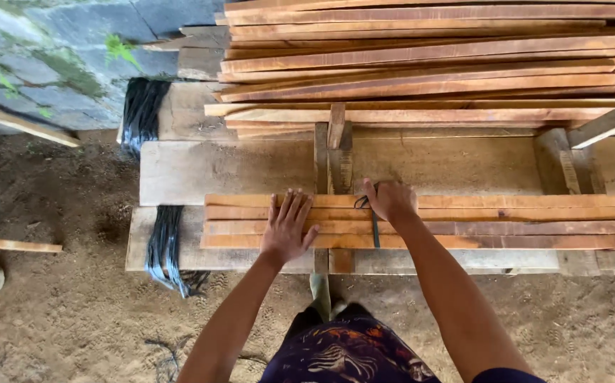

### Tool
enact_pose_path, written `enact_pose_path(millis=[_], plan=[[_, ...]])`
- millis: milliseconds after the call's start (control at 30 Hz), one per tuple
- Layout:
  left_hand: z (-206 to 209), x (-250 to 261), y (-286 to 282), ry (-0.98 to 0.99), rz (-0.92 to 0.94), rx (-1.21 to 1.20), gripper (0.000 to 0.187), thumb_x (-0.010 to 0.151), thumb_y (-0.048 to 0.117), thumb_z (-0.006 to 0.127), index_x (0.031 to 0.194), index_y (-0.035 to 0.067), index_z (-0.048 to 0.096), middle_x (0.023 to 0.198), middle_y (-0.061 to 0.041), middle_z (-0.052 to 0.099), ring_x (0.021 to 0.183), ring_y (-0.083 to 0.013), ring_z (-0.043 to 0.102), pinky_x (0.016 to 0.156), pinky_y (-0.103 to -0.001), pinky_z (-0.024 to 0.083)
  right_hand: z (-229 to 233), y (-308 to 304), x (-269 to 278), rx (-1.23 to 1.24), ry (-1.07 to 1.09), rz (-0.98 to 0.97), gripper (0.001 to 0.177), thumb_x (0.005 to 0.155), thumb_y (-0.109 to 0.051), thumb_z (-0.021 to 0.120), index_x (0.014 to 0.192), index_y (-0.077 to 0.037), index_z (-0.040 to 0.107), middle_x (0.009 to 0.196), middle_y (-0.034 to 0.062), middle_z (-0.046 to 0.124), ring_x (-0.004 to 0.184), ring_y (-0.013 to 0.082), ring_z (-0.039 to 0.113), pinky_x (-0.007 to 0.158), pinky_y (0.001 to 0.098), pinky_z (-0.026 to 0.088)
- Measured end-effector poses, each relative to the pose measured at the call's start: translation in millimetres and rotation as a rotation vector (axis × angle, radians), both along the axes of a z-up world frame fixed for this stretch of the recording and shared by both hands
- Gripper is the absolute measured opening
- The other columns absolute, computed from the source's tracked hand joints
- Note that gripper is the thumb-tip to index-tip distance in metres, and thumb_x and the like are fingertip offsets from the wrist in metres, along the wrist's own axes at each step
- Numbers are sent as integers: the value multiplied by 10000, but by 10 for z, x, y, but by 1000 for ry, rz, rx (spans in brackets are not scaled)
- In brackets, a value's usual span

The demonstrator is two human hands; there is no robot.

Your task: Organizing thin wooden strips and bundling them together using plastic straps.

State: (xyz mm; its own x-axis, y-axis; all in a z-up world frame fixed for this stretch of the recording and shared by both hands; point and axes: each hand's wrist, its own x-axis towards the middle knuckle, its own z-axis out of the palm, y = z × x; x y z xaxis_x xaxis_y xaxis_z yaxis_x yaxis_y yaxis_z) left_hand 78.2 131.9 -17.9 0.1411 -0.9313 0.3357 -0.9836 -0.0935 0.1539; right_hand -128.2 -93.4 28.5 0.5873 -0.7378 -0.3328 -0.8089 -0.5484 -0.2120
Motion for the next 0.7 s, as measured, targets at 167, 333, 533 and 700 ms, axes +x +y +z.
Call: enact_pose_path(millis=[167, 333, 533, 700], plan=[[111, -62, 58, 12, 12, 99, 734, 1001, 636, 355, 1576, 187, 440, 1626, -126, 424, 1534, -334, 333, 1238, -618, 171, -566, 194, -123, -727, -290, 122, 483, 1081, -485, 425, 869, -147, 696, 799, 71, 676, 882, 258, 701, 825, 408, 490], [39, -132, 22, -10, 71, 168, 766, 993, 645, 332, 1627, 216, 333, 1687, -86, 310, 1560, -304, 255, 1258, -587, 86, -227, 610, -311, -554, -300, 136, 539, 1007, -512, 479, 1308, -66, 502, 1308, 175, 528, 1308, 349, 460, 1127, 491, 288], [153, -405, 224, 112, 181, 302, 726, 1041, 560, 319, 1665, 202, 222, 1735, -84, 182, 1594, -295, 163, 1281, -574, 38, -141, 1061, -491, -419, -190, 85, 792, 1013, -532, 412, 1613, -22, 320, 1662, 225, 332, 1569, 368, 233, 1279, 560, 102], [-249, -463, 442, 44, 189, 89, 730, 1004, 448, 461, 1641, 135, 295, 1706, -138, 262, 1578, -337, 211, 1274, -560, 70, -132, 1333, -528, -409, -211, 88, 787, 1061, -548, 344, 1627, -4, 288, 1689, 230, 283, 1588, 355, 209, 1266, 593, 106]])
